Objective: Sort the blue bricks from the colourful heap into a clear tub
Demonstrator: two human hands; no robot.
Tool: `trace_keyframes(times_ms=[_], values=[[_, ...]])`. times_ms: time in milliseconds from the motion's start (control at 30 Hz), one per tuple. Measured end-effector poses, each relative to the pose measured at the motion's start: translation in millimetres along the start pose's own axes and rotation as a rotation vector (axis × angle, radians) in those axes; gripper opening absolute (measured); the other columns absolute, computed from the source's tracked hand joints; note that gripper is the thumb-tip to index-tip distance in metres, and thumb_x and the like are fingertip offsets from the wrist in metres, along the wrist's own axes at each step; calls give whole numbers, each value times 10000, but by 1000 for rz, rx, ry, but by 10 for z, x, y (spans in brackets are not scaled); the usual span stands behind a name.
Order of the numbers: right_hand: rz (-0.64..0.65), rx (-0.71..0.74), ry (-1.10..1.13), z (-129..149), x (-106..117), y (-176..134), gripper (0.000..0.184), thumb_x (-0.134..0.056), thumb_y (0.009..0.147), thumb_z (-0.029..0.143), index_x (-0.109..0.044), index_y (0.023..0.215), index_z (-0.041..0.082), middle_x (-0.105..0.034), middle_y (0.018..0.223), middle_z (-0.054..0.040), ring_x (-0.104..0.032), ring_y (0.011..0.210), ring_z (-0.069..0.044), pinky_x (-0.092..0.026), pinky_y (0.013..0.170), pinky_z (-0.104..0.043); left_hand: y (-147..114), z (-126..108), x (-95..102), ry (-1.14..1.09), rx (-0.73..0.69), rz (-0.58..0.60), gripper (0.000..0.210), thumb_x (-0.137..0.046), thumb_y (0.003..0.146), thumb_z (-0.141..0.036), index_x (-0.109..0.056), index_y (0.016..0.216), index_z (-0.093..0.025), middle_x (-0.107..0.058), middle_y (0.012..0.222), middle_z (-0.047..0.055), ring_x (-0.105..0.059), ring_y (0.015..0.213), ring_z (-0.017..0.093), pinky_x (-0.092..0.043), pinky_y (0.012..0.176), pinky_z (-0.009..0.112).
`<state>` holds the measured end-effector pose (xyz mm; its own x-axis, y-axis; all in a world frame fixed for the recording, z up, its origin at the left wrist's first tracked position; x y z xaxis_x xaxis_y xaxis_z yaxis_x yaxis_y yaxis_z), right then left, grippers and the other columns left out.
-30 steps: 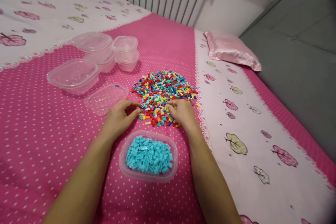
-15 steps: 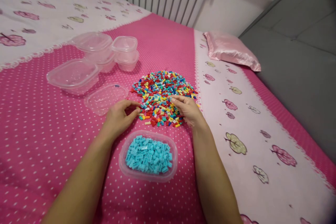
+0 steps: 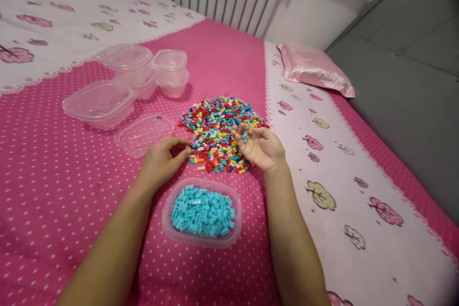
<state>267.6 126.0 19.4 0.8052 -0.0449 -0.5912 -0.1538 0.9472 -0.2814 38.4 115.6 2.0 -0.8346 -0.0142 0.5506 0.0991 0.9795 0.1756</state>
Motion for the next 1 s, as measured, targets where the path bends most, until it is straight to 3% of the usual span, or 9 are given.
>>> trace_keyframes(times_ms=[67,133,233,300,500,633,833,933,1000], values=[[-37,38,-1,29,34,1,93,-535,720,192,-602,781,171,-665,819,-50,-631,805,-143,-554,669,-227,0,5,0,-6,0,-4,350,-603,746,-452,-701,920,-165,-731,871,83,-668,780,234,-536,735,360],[-102,74,-46,48,100,3,92,-568,707,211,-614,775,169,-635,746,-23,-598,694,-114,-523,582,-193,1,-1,0,-6,-8,-6,354,-600,749,-451,-703,923,-160,-730,875,87,-669,782,237,-536,733,365],[-187,136,-252,81,185,-15,147,-664,686,286,-635,762,164,-528,613,42,-424,487,-52,-340,403,-146,0,-20,0,4,-18,-4,351,-595,751,-447,-706,921,-161,-728,877,87,-669,785,241,-535,732,369],[-201,170,-477,104,189,-43,214,-716,653,337,-651,758,162,-485,571,68,-323,446,-40,-251,393,-165,-1,-30,3,5,-15,-5,346,-596,747,-443,-707,916,-162,-728,868,85,-669,782,241,-535,729,367],[12,130,-1166,-24,-6,-96,180,-682,674,271,-732,800,152,-513,509,62,-432,500,-81,-334,540,-224,0,-37,9,10,-5,-5,331,-593,743,-440,-705,902,-172,-729,858,78,-670,780,235,-534,728,355],[-2,131,-1464,-102,-27,-77,159,-644,697,184,-751,814,187,-542,501,44,-509,514,-107,-346,531,-222,3,-36,8,11,-15,-8,326,-597,744,-438,-708,902,-176,-730,860,78,-670,778,237,-532,721,355],[-1,233,-1569,-47,-102,-119,212,-611,721,174,-760,867,211,-505,507,55,-460,491,-87,-318,521,-212,-2,-38,2,16,-14,-6,319,-594,750,-441,-708,902,-185,-730,858,69,-664,774,229,-529,730,355],[108,208,-1596,-124,-182,-131,181,-659,731,255,-767,874,226,-482,501,61,-410,473,-80,-292,514,-218,-5,-43,3,14,-11,-8,324,-596,750,-445,-709,904,-183,-727,858,73,-662,768,228,-531,727,353],[100,169,-1657,-175,-197,-125,169,-689,711,250,-769,858,229,-485,499,60,-399,476,-82,-286,521,-225,-6,-44,1,8,-12,-7,326,-597,752,-442,-708,910,-180,-726,863,75,-663,769,228,-530,728,353]])
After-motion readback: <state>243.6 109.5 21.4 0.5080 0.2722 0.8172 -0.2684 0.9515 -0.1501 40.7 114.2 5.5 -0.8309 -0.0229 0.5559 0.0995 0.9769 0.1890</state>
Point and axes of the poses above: each hand's wrist, its own y-axis towards the middle knuckle, its own x-axis out of the back of the hand, z = x × y, the point moved 7 cm from there along y, towards the middle knuckle
